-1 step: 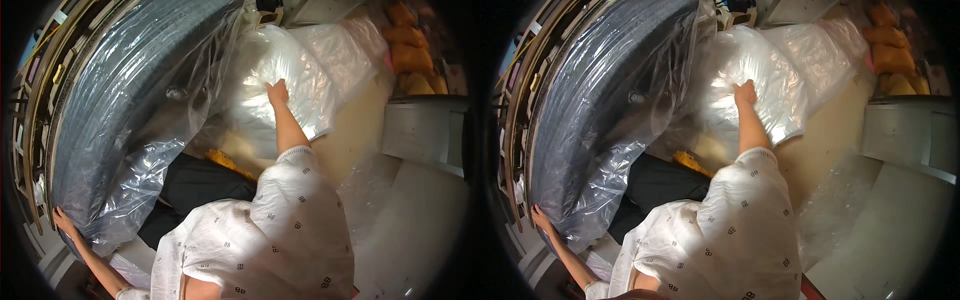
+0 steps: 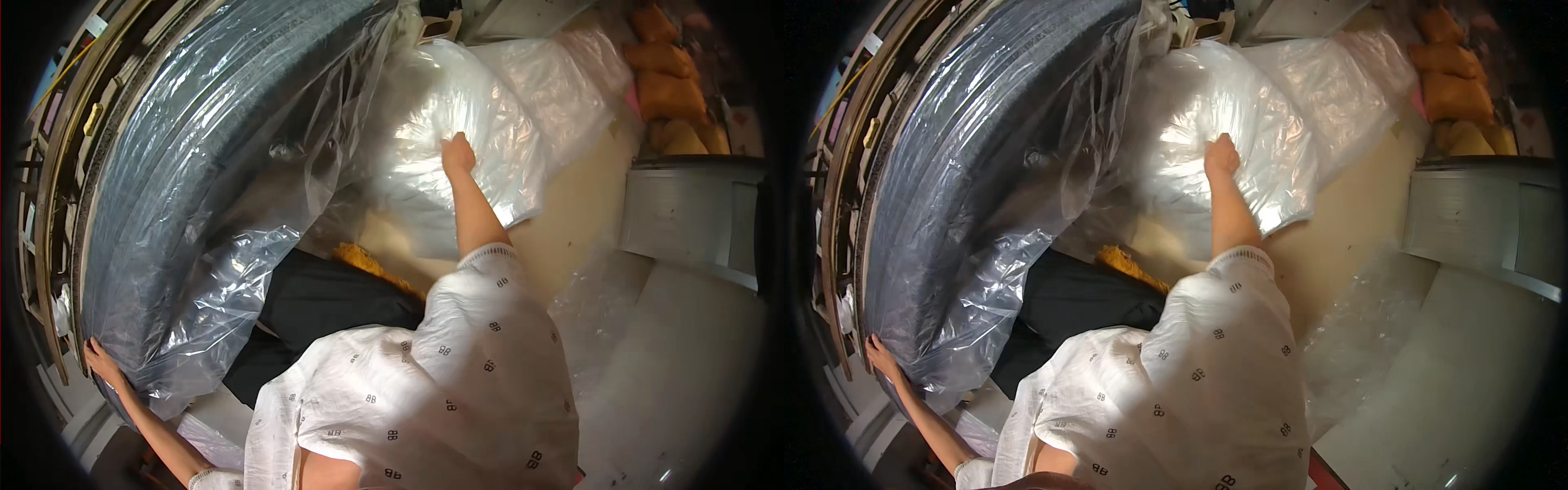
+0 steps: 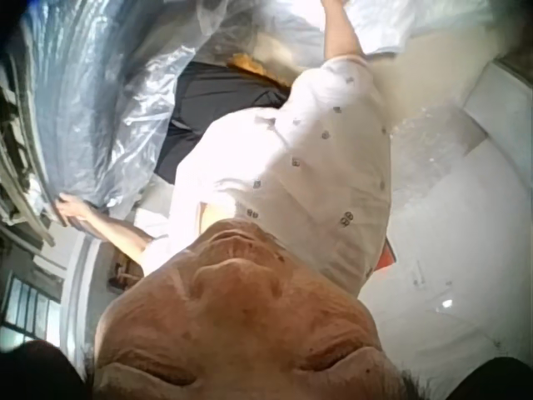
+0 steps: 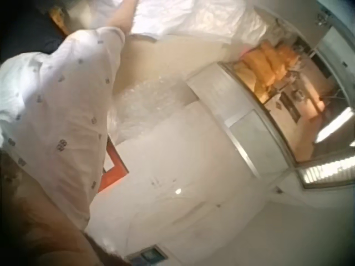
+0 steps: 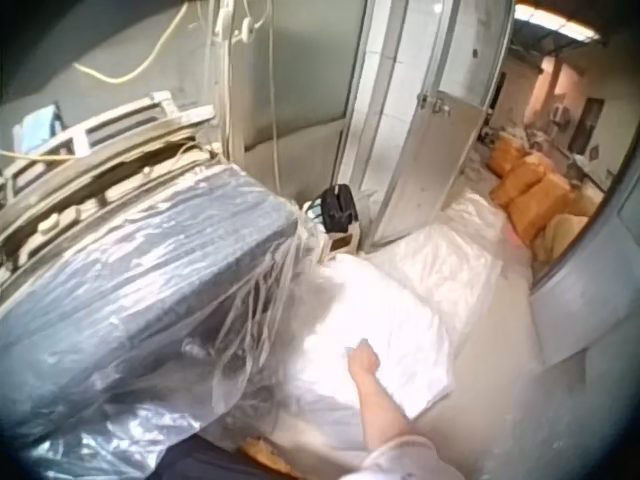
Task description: Wrapping large manufactured items in plastic film.
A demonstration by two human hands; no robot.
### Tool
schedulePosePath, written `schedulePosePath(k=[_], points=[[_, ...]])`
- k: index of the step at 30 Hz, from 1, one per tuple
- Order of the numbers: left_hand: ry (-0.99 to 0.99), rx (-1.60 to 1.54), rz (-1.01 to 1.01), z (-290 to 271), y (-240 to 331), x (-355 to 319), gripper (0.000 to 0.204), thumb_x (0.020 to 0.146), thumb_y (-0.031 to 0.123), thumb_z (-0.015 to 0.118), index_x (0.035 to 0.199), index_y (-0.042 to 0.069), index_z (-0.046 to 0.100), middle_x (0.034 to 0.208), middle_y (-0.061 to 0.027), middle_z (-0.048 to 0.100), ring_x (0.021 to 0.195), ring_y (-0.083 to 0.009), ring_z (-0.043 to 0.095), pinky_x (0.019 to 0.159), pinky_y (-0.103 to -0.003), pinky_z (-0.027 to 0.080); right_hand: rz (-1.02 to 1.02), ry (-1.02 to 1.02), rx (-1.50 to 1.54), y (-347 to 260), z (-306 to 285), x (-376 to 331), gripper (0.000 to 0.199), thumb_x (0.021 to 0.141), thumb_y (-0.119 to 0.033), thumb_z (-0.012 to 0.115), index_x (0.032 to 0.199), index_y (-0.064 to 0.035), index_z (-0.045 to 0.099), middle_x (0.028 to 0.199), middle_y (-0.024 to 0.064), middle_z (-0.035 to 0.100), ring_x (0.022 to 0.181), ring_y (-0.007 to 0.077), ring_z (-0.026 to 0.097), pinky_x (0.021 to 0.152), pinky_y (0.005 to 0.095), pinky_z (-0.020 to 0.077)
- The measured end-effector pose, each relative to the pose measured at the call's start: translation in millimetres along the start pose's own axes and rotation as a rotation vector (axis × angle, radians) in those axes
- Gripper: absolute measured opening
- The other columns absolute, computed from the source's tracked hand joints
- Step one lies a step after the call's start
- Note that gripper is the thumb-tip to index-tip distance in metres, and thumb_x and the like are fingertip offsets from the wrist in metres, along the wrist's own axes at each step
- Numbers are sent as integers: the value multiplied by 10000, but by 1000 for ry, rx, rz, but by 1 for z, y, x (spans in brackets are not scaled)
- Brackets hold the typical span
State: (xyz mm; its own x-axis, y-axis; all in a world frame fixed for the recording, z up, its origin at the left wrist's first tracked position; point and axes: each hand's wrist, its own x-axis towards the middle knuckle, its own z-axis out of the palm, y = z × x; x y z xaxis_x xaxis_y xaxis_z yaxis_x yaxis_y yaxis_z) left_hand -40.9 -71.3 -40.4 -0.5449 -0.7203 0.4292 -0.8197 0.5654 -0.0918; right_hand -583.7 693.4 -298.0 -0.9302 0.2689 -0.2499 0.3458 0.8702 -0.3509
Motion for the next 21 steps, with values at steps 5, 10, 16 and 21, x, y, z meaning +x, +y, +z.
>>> schedulePosePath(k=[5, 10, 16, 21], points=[[32, -61, 51, 13, 13, 5, 486, 904, 421, 437, 1181, 29, 515, 1153, -222, 533, 1078, -368, 477, 917, -406, 368, 273, -104, 833, 88, -38, 24, 206, 874, -192, 481, 947, -4, 524, 734, 158, 626, 810, 247, 638, 652, 328, 505], [8, 8, 19, -4, 9, 0, 505, 919, 420, 399, 1188, 6, 505, 1178, -207, 518, 1089, -360, 472, 920, -393, 366, -30, -88, 1543, 48, -136, -21, 133, 928, -132, 403, 983, -37, 480, 819, 97, 606, 764, 171, 605, 686, 281, 492], [328, -145, 395, -95, 188, 9, 357, 915, 217, 490, 1205, 8, 490, 1151, -190, 528, 1050, -334, 511, 894, -383, 398, -446, -395, 1033, 2, -175, -67, 141, 920, -183, 489, 931, -60, 557, 815, -14, 576, 762, 76, 539, 725, 223, 437], [-164, -1014, 731, -164, 494, -81, 314, 843, 26, 530, 1152, 70, 555, 1125, -81, 560, 1027, -197, 541, 891, -317, 430, -468, -554, 1081, 4, -189, -114, 140, 923, -165, 465, 924, -52, 547, 823, -1, 579, 778, 79, 537, 731, 236, 437]])
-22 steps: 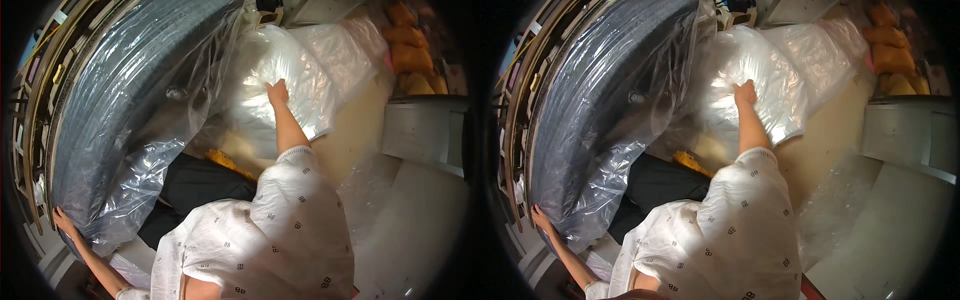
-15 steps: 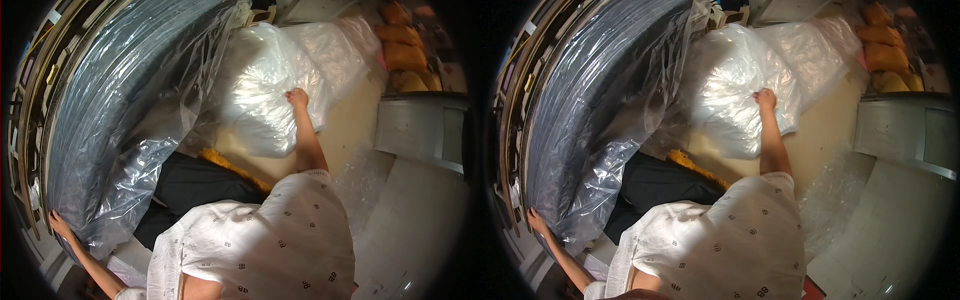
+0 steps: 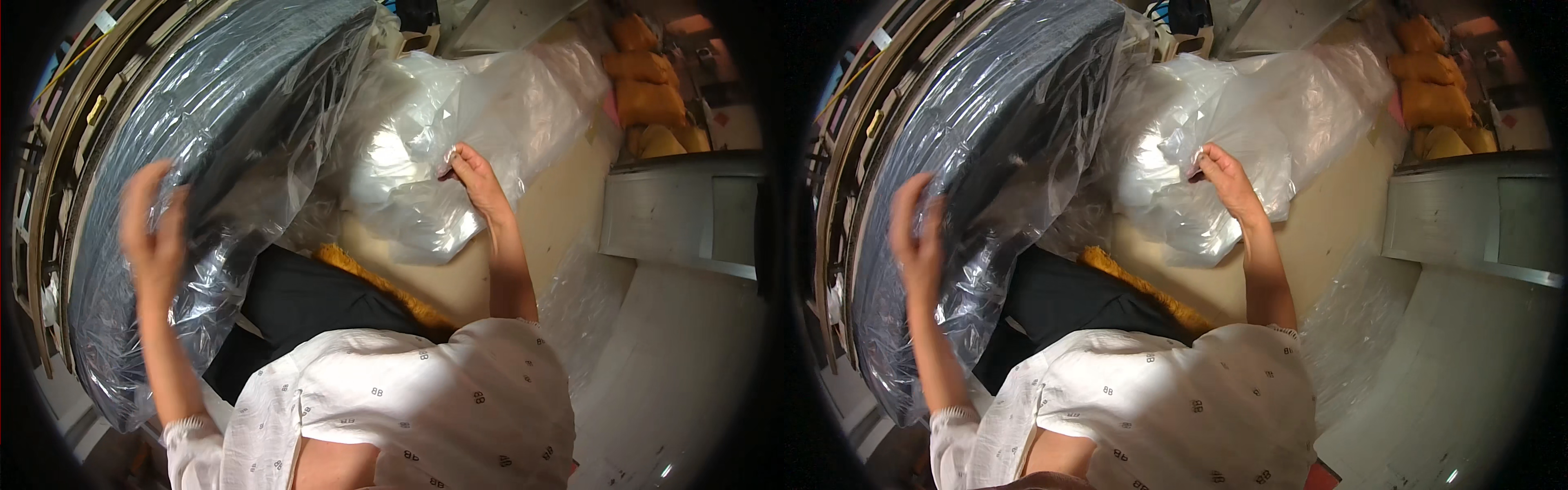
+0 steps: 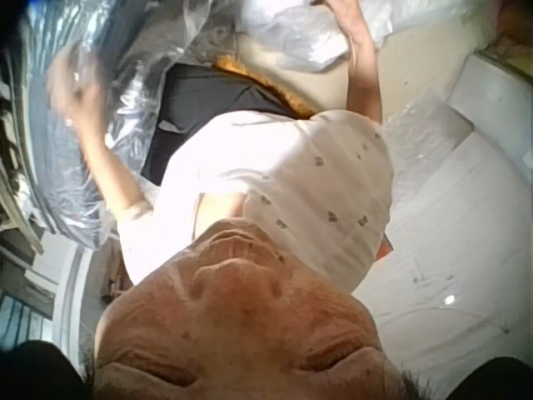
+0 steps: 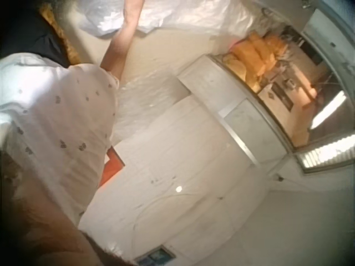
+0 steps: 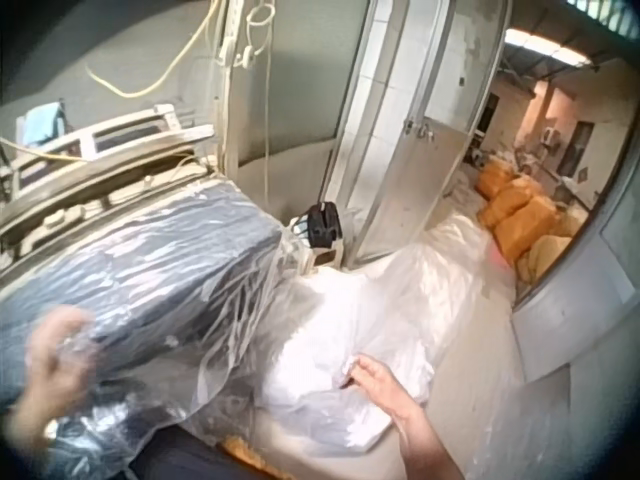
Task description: Wrapping large manufactured items in plastic film.
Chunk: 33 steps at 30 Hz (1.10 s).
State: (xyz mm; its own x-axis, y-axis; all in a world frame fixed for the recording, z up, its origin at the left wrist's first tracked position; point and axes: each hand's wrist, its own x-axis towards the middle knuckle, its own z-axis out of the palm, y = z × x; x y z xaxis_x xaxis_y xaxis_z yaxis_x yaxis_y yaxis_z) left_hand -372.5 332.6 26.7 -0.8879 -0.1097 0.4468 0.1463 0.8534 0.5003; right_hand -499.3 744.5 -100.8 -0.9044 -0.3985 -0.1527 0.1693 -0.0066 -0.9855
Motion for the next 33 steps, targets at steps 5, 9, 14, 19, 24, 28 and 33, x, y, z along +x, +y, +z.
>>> schedulePosePath(k=[5, 9, 14, 19, 24, 28, 33], points=[[-320, -779, -130, 154, 60, 24, 398, 894, 248, 519, 1202, -3, 479, 1188, -153, 530, 1069, -254, 530, 908, -308, 396, 8, -177, 67, -24, 39, -14, 148, 932, -187, 460, 917, -63, 540, 827, 1, 574, 785, 94, 530, 768, 249, 422], [-445, -1011, -436, 227, 68, 21, 513, 895, 367, 509, 1242, -8, 468, 1199, -158, 531, 1084, -250, 520, 944, -305, 373, 79, -257, 65, -24, 44, -26, 144, 928, -162, 450, 929, -49, 540, 849, 8, 556, 792, 103, 527, 765, 257, 426], [-932, -1299, -891, 219, 54, 7, 334, 826, 285, 638, 1053, 44, 592, 987, -67, 616, 912, -151, 573, 802, -280, 457, 80, -75, -394, -11, 9, -39, 131, 883, -92, 435, 923, -30, 543, 868, 26, 537, 769, 103, 528, 717, 250, 430], [-657, -1142, -1007, 227, 1, 7, 259, 807, 230, 662, 990, 54, 606, 865, -9, 625, 789, -92, 559, 672, -237, 437, 183, 319, -316, 22, -62, -69, 122, 890, -127, 461, 912, -47, 551, 809, 10, 530, 746, 87, 503, 676, 221, 403], [-354, -662, -816, 255, -64, -21, 311, 821, 229, 620, 1044, 15, 585, 899, -79, 637, 823, -165, 577, 738, -277, 435, 9, 693, 60, -19, -94, -93, 180, 886, -166, 442, 914, -18, 541, 910, 76, 588, 826, 136, 556, 834, 308, 449], [-361, -304, -624, 249, -74, -27, 329, 833, 224, 593, 1089, 20, 559, 1018, -146, 609, 907, -282, 589, 797, -332, 441, -66, 498, 230, -56, -55, -92, 177, 861, -145, 448, 914, 2, 533, 1049, 151, 574, 951, 222, 571, 940, 357, 414], [-307, -385, 8, 209, 40, 18, 389, 855, 280, 559, 1149, 28, 516, 1209, -171, 501, 1098, -318, 497, 879, -363, 414, 25, -14, 12, -61, -6, -82, 167, 780, -105, 461, 856, -4, 571, 1208, 156, 506, 1091, 240, 513, 942, 329, 353]])
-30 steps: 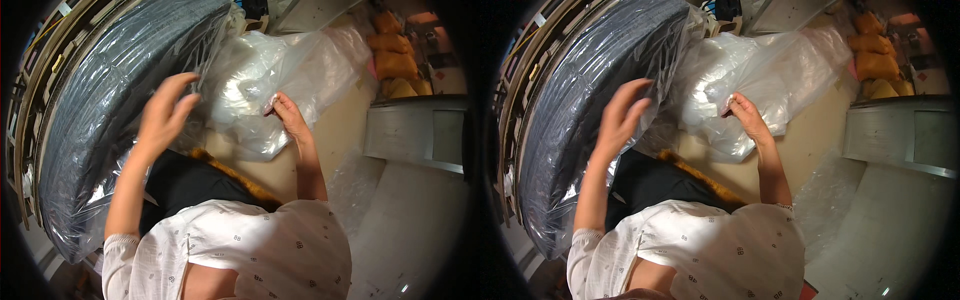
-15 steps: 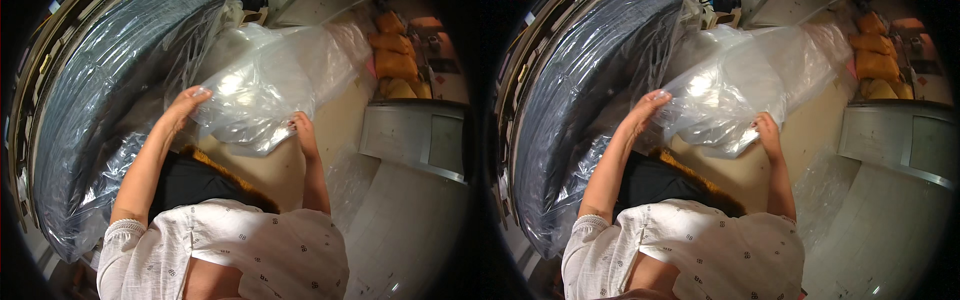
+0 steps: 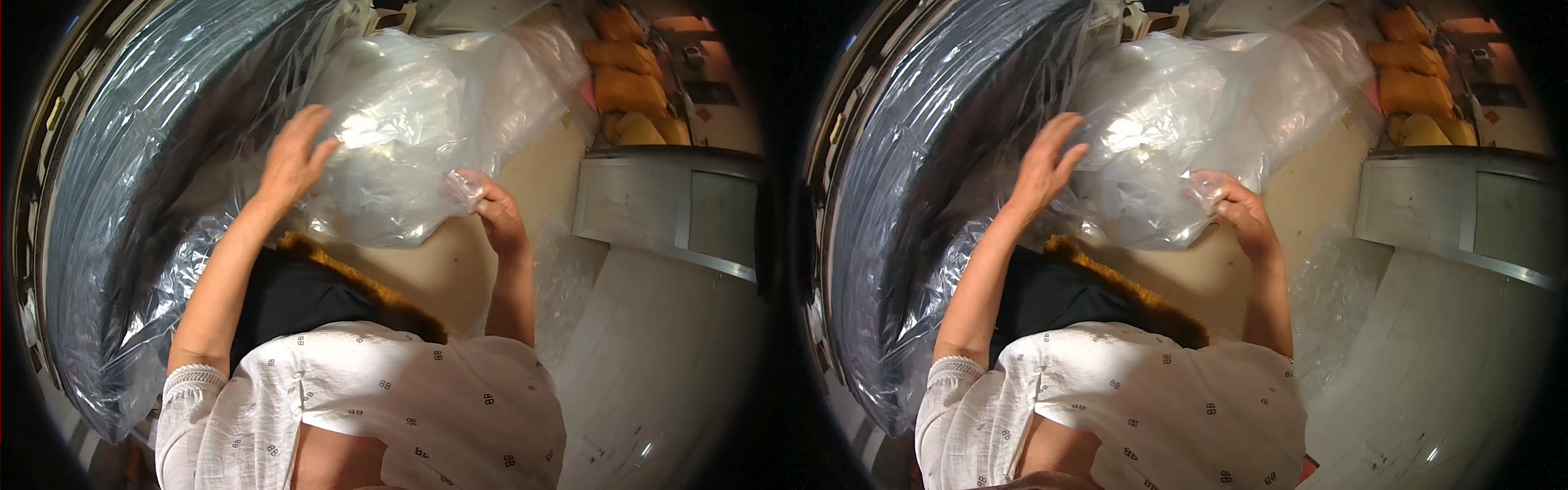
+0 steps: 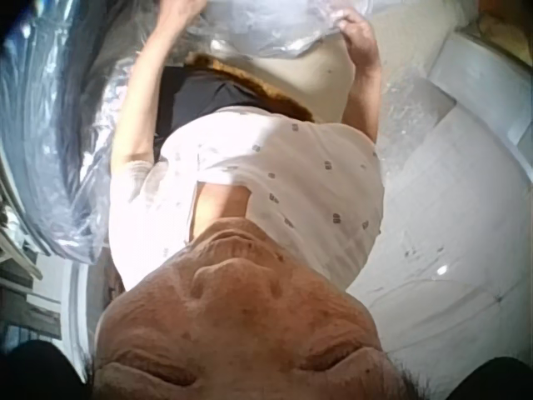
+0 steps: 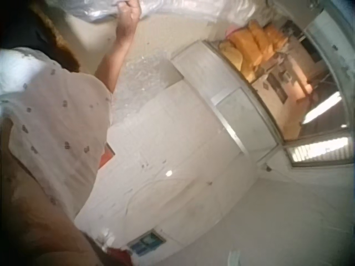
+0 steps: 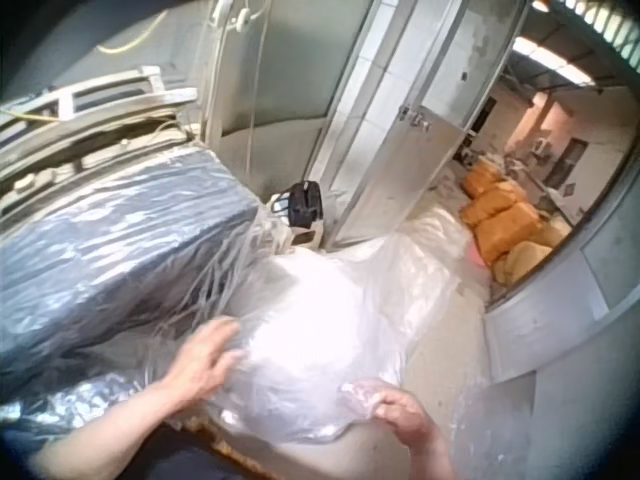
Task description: Wrapping large manufactured items in plastic film.
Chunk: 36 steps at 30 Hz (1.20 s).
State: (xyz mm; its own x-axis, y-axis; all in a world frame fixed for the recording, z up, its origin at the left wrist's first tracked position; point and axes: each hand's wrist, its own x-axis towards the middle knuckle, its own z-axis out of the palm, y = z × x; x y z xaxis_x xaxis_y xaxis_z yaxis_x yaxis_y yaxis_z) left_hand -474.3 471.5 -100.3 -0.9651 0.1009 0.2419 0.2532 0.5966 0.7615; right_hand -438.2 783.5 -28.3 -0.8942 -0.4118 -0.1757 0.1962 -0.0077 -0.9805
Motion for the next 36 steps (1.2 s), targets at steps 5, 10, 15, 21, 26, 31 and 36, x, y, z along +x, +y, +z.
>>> schedulePosePath(k=[5, 10, 15, 21, 26, 31, 36], points=[[-454, -745, -555, 23, 36, 6, 414, 852, 298, 602, 1171, 41, 538, 1146, -91, 541, 998, -166, 517, 804, -294, 417, 41, -208, -175, -2, 38, 22, 140, 776, -96, 470, 789, 8, 562, 1174, 114, 513, 1054, 193, 492, 898, 288, 355], [-390, -1014, -813, 16, 27, -14, 178, 809, 284, 660, 866, 120, 622, 702, 76, 565, 641, -30, 471, 595, -184, 364, 92, -21, -174, 30, -1, 10, 150, 775, -89, 474, 844, 5, 567, 1118, 101, 530, 983, 171, 499, 880, 284, 365], [-155, -688, -593, 12, -56, -32, 175, 821, 246, 628, 783, 79, 589, 598, 77, 439, 550, -32, 351, 506, -200, 296, -164, 279, 670, 13, -72, -22, 301, 778, -141, 464, 1037, -4, 530, 1108, 115, 555, 994, 214, 510, 879, 332, 393], [-3, -87, -581, -3, -136, -62, 174, 798, 194, 607, 851, 29, 590, 720, -94, 579, 682, -200, 544, 643, -319, 429, -501, 258, 788, -48, -95, -45, 380, 744, -171, 474, 1084, -10, 527, 1095, 150, 560, 1051, 285, 491, 923, 420, 375], [78, 144, -248, -13, -72, -53, 320, 799, 277, 615, 1020, 47, 587, 922, -148, 584, 857, -281, 558, 729, -354, 440, -181, 140, 88, -43, -19, -8, 303, 664, -49, 460, 909, 25, 622, 1218, 144, 509, 1084, 278, 494, 914, 413, 402], [-404, -869, -650, -45, 34, -20, 427, 894, 416, 495, 1049, 29, 586, 932, -53, 594, 881, -170, 550, 763, -329, 436, -394, -459, -514, -1, 99, 37, 86, 732, -41, 478, 764, 4, 544, 1130, 133, 566, 946, 270, 563, 804, 338, 438], [-350, -641, -471, -56, 42, -39, 256, 922, 293, 478, 898, 54, 567, 713, 17, 503, 662, -82, 491, 620, -234, 419, -234, -868, -646, -19, 141, 49, 121, 753, -118, 565, 844, -41, 542, 949, 105, 558, 864, 275, 563, 767, 359, 445]])
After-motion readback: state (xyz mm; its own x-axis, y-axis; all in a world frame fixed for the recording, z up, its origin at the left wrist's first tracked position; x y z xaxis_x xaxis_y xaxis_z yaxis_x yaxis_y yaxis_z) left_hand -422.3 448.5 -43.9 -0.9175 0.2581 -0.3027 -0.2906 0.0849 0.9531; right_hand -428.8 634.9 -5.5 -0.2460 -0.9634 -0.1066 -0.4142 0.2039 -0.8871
